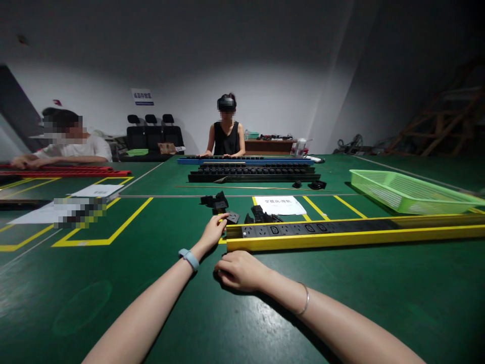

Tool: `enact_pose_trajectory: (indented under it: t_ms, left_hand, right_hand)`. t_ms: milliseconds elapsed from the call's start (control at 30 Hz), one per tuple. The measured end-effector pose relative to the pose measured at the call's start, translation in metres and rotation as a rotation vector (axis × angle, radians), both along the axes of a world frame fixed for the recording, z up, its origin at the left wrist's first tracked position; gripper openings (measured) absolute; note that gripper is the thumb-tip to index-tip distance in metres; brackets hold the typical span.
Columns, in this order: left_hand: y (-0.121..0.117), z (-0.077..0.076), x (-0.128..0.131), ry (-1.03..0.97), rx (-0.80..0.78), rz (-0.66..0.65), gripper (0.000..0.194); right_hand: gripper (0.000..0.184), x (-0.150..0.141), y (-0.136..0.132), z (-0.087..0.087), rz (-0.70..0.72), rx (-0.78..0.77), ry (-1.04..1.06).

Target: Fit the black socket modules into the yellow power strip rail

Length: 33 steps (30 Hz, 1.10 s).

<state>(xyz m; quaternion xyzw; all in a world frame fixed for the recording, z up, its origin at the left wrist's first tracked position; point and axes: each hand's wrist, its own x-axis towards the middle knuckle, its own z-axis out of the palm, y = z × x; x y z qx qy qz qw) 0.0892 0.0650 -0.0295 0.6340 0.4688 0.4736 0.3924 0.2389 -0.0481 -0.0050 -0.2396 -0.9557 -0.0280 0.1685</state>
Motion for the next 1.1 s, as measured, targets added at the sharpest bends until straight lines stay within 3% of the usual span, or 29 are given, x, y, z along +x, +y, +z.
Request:
enact_pose_trajectory:
  t_ms: [167, 333, 467, 833, 1100]
  left_hand:
    - [0.0, -0.002, -0.001, 0.093, 0.116, 0.172, 0.026]
    - [-0.004, -0.003, -0.001, 0.186, 0.128, 0.327, 0.036]
    - [-0.007, -0.004, 0.001, 0.269, 0.179, 0.376, 0.042]
    - [-0.008, -0.004, 0.002, 0.353, 0.279, 0.379, 0.042]
    - [-0.012, -0.004, -0.01, 0.418, 0.337, 0.272, 0.046]
  right_hand:
    - [0.015, 0.0, -0.001, 0.001, -0.005, -0.005, -0.004]
    - [0.014, 0.0, 0.0, 0.001, 0.001, -0.015, 0.002]
    - [0.014, 0.001, 0.0, 0.0, 0.01, -0.021, 0.013]
    - [0.015, 0.001, 0.0, 0.001, 0.012, -0.05, 0.024]
    - [0.016, 0.006, 0.001, 0.001, 0.004, -0.07, 0.033]
